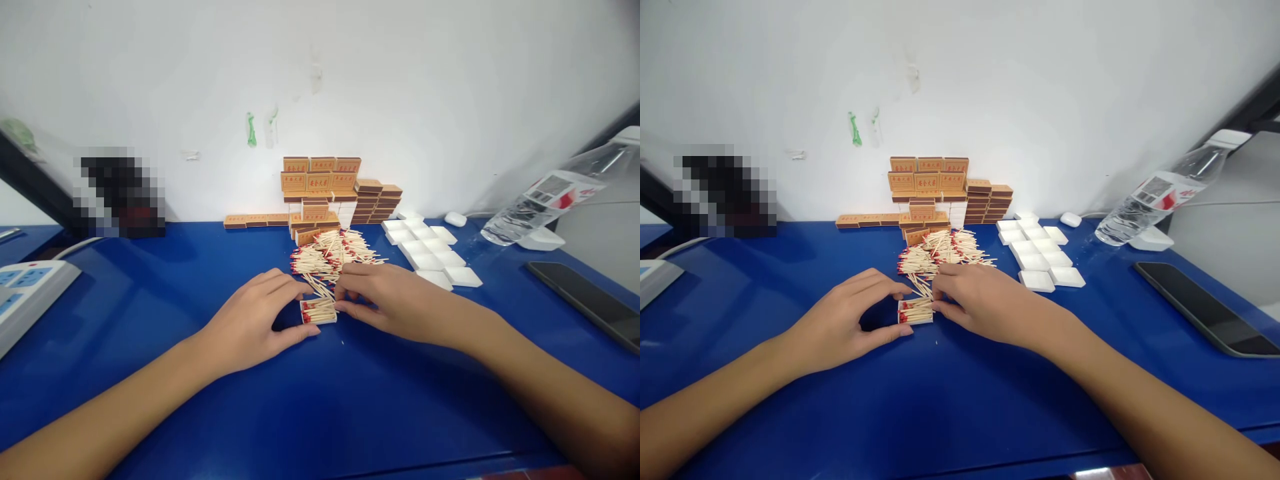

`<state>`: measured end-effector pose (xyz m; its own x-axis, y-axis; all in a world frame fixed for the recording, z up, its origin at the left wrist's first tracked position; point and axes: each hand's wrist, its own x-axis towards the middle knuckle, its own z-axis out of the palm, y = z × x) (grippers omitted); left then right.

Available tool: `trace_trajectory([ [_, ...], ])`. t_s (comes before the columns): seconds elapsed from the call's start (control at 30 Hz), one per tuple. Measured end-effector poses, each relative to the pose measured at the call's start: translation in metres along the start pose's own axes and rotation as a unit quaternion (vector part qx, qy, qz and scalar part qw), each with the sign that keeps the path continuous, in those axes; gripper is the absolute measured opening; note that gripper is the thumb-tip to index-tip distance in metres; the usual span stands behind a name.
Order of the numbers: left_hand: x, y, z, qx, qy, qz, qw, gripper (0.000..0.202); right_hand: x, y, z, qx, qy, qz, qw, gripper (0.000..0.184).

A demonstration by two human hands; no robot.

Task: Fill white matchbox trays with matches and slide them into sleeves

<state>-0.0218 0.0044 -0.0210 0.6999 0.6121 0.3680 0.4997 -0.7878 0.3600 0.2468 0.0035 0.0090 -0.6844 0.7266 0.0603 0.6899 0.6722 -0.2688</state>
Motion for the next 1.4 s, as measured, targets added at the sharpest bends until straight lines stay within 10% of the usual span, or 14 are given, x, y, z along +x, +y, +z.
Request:
trace_trajectory([
  [0.3, 0.002, 0.003, -0.002, -0.017, 0.006, 0.011, 1.0, 0.01, -0.002, -0.007, -0.001, 0.034, 0.013, -0.013, 0.999, 0.005],
  [1.4, 0.0, 0.002, 0.004, -0.026, 0.027, 0.019, 0.999, 0.02, 0.005, -0.01, 0.012, 0.056, 0.022, -0.027, 0.998, 0.012],
])
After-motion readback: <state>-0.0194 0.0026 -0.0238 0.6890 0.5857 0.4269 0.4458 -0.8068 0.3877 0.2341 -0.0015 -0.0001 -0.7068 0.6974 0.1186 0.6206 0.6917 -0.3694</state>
